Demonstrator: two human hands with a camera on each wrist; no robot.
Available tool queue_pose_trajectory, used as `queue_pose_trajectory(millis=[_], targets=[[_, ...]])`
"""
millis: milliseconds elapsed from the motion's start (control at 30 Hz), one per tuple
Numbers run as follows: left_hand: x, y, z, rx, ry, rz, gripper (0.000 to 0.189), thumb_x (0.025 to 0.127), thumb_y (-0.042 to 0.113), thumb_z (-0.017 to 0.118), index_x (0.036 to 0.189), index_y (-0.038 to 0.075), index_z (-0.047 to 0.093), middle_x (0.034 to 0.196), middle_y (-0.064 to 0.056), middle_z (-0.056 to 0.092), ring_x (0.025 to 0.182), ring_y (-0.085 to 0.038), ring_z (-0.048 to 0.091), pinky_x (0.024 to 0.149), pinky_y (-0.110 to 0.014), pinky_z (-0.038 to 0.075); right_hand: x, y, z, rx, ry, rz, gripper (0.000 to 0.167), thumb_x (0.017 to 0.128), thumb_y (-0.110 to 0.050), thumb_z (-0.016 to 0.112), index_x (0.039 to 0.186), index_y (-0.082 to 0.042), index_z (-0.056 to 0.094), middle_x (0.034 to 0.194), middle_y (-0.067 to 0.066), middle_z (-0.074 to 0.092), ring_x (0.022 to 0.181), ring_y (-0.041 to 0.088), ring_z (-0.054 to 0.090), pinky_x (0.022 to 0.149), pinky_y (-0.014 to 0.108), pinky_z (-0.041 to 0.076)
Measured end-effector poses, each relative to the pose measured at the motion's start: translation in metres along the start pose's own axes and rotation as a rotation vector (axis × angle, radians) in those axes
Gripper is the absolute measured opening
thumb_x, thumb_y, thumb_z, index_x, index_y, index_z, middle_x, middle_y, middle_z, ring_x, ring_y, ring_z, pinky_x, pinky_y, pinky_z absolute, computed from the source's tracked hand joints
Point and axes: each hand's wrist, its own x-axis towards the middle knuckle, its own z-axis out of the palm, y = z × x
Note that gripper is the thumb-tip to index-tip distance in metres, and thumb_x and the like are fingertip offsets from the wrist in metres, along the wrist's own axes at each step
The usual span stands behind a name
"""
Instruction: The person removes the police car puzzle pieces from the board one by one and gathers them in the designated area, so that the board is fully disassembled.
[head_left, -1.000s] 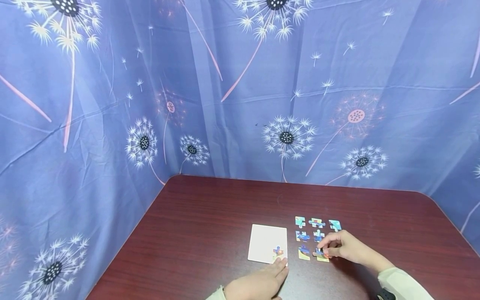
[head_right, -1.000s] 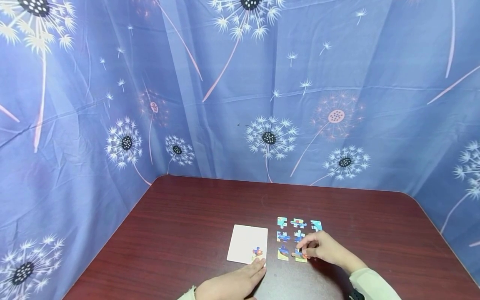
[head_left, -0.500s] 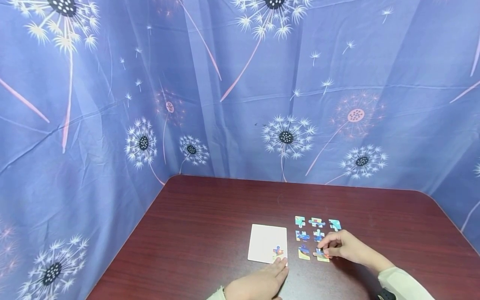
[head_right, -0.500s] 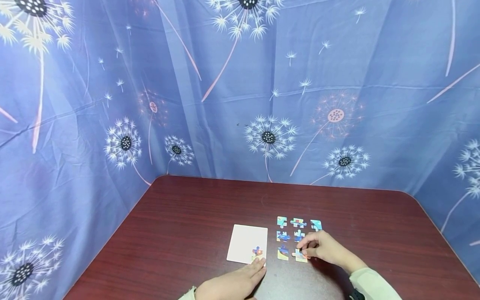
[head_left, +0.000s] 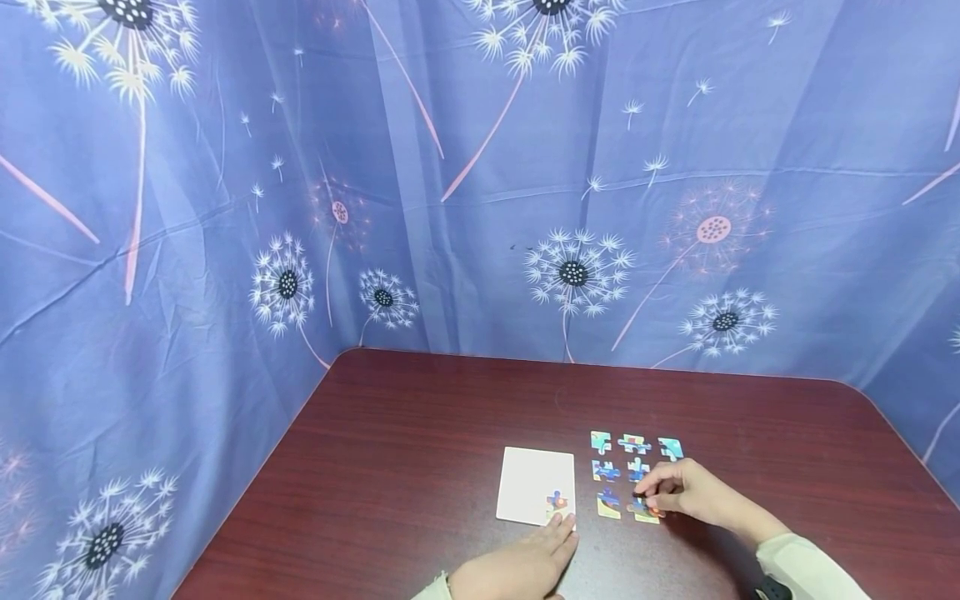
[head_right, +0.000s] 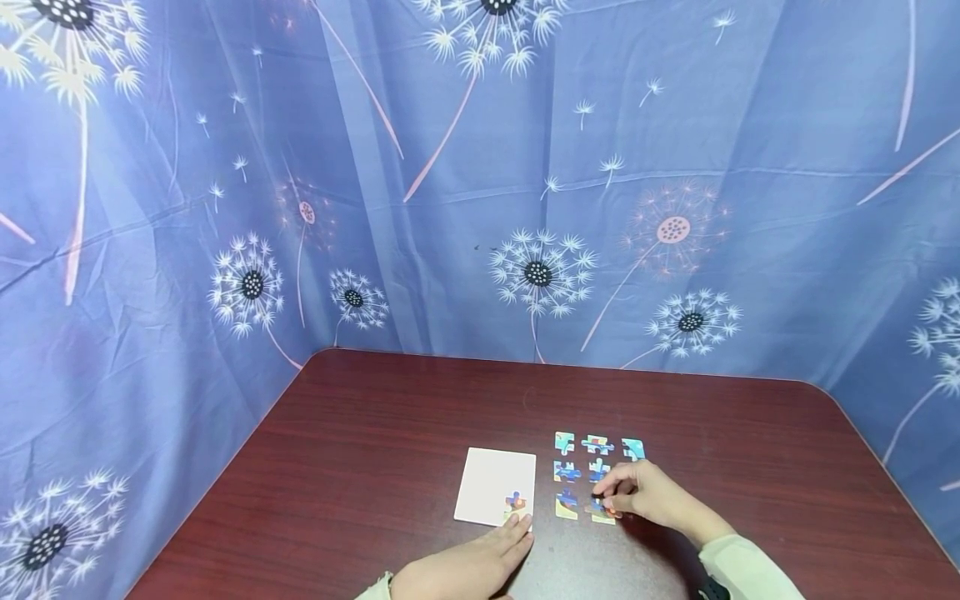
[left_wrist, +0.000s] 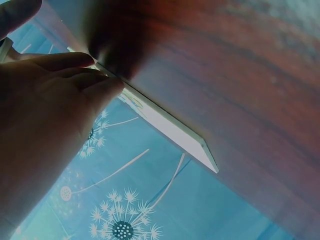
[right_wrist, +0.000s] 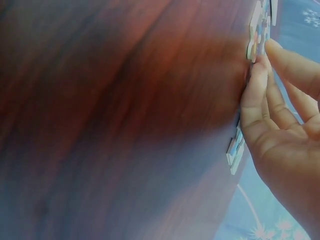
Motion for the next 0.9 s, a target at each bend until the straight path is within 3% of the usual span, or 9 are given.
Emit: queue_pose_trajectory(millis=[167,367,633,800,900], targets=[[0.000,0.000,0.000,0.016,0.009,0.006,0.070,0.094,0.043,0.054,0.148,0.002,0.034,0.156,-0.014,0.025,0.145,-0.022,0.021,0.113,-0.024,0.025,0.001,-0.001,0.001,0.010,0.013,-0.005,0.020,0.091,-0.007,0.063,0.104,0.008,0.066,0.078,0.010,0.067,0.061,0.011,0.058,0.050,0.028,0.051],[-0.001,-0.001,0.000,0.033,0.036,0.024,0.069,0.094,0.040,0.056,0.147,0.002,0.035,0.155,-0.013,0.027,0.144,-0.023,0.023,0.113,-0.025,0.026,0.007,-0.002,0.005,0.017,0.031,-0.029,0.019,0.092,-0.005,0.060,0.106,0.009,0.065,0.083,0.016,0.067,0.058,0.014,0.058,0.049,0.029,0.050],[-0.004,-0.014,0.003,-0.063,0.114,0.016,0.071,0.093,0.032,0.056,0.149,0.000,0.029,0.156,-0.015,0.024,0.145,-0.025,0.019,0.115,-0.029,0.024,0.015,-0.007,0.015,-0.007,0.082,-0.022,0.019,0.093,-0.005,0.061,0.106,0.007,0.066,0.091,0.017,0.068,0.071,0.004,0.059,0.056,0.026,0.052],[-0.006,-0.025,0.002,-0.110,0.163,0.005,0.070,0.093,0.028,0.055,0.149,-0.002,0.027,0.155,-0.018,0.026,0.144,-0.029,0.023,0.114,-0.034,0.026,0.020,-0.011,0.022,0.022,0.091,0.007,0.020,0.093,-0.007,0.061,0.107,0.005,0.066,0.090,0.016,0.065,0.067,0.008,0.058,0.051,0.027,0.050],[-0.007,-0.033,0.002,-0.132,0.192,-0.018,0.068,0.094,0.026,0.055,0.149,-0.001,0.027,0.154,-0.019,0.027,0.143,-0.032,0.024,0.114,-0.037,0.027,0.022,-0.012,0.026,0.020,0.100,-0.016,0.020,0.092,-0.006,0.061,0.108,0.006,0.065,0.090,0.015,0.065,0.071,0.010,0.061,0.054,0.028,0.052]])
